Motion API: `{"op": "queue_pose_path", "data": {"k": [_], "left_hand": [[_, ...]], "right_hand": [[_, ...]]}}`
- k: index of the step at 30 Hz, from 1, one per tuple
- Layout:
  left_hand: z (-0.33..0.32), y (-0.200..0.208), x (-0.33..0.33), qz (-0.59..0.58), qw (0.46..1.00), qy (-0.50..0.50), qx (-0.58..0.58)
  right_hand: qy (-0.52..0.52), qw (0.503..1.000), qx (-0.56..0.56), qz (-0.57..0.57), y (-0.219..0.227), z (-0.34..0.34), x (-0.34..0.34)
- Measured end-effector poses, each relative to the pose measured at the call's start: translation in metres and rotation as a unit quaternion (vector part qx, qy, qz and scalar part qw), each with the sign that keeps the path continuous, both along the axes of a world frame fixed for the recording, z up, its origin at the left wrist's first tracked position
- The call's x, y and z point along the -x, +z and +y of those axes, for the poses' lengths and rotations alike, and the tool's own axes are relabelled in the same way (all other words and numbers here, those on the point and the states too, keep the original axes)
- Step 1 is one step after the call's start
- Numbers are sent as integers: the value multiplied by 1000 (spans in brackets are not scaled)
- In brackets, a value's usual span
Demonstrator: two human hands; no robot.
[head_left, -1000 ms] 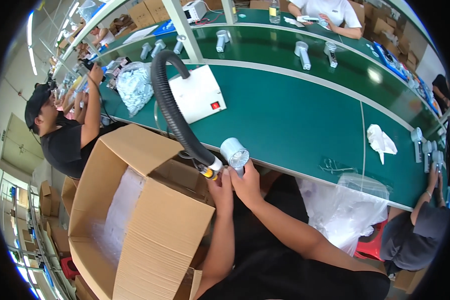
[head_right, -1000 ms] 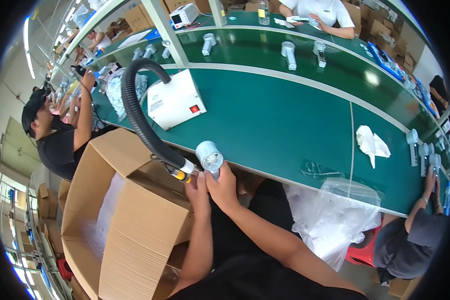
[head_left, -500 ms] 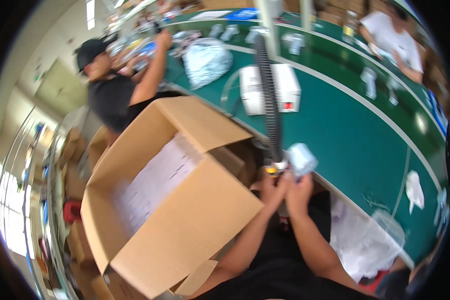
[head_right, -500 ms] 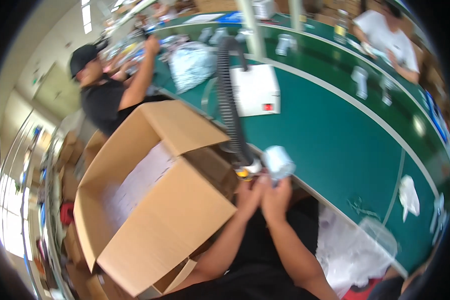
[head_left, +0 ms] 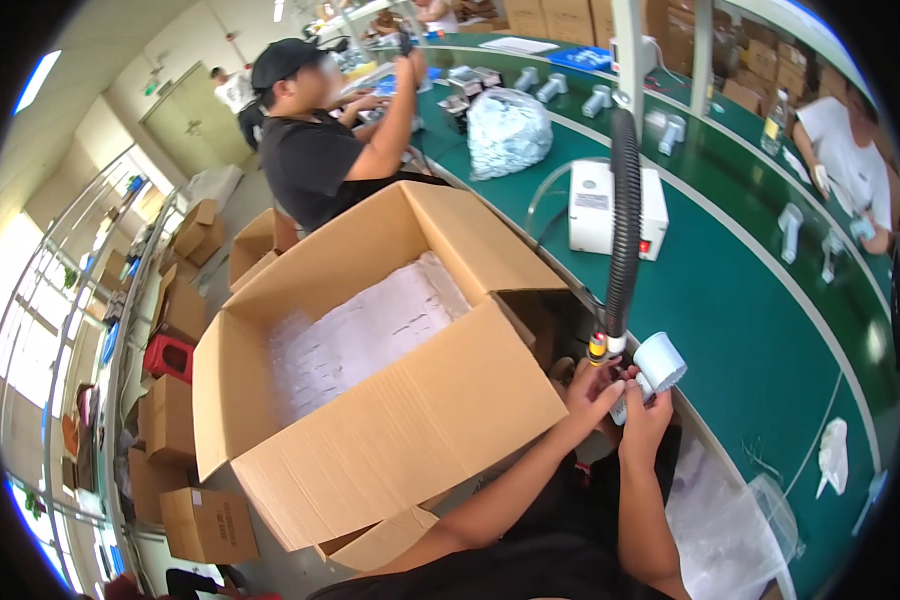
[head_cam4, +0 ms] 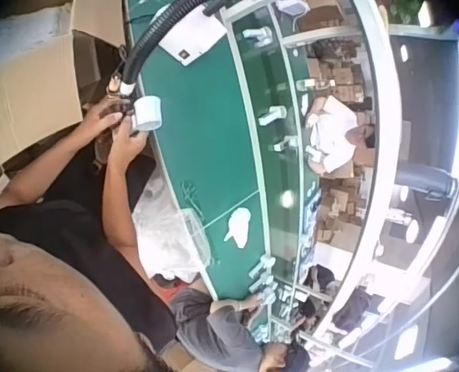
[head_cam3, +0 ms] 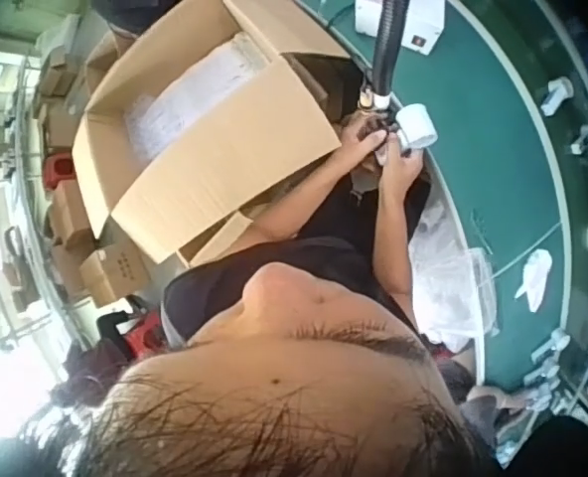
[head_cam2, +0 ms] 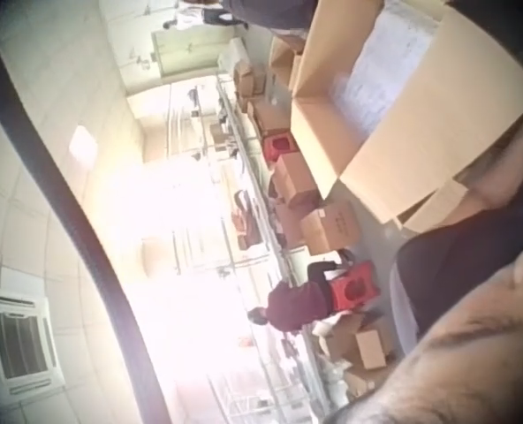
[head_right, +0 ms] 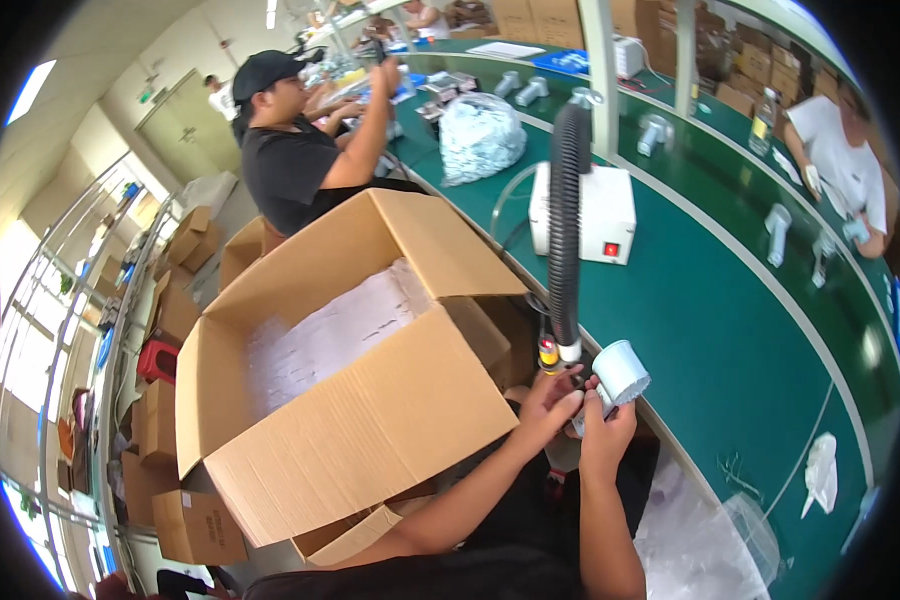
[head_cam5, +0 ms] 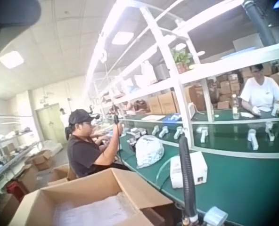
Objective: The person assembles handheld fans by taking plastic covers from a box, attaching them onto the handheld fan bodies by hand, and placing the handheld fans onto a conveyor belt.
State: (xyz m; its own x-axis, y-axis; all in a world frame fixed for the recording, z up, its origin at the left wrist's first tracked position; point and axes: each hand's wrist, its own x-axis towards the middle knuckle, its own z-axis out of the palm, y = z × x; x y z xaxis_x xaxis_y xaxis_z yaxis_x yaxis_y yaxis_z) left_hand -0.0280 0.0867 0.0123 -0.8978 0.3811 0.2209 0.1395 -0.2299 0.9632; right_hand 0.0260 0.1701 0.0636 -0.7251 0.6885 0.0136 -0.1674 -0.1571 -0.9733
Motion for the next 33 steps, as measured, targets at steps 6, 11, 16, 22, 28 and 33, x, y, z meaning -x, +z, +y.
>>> {"op": "queue_pose_path", "data": {"k": [6,11,16,22,28,33], "left_hand": [[-38,43,-21,-253,925,-214,-187],[-23,53,-24,-308,870,-310,-229],[-19,48,-39,-363,833,-378,-176],[-17,58,-56,-363,785,-435,-250],[-19,79,-43,-295,874,-325,-207],[-20,58,-45,-312,911,-165,-214]], "right_hand": [[61,959,113,254,53,40,-37],[248,905,188,290,39,43,3],[358,882,126,278,38,59,-25],[588,777,161,155,65,78,-25],[614,789,-20,-28,68,79,-29],[383,920,-68,41,27,43,-62]]}}
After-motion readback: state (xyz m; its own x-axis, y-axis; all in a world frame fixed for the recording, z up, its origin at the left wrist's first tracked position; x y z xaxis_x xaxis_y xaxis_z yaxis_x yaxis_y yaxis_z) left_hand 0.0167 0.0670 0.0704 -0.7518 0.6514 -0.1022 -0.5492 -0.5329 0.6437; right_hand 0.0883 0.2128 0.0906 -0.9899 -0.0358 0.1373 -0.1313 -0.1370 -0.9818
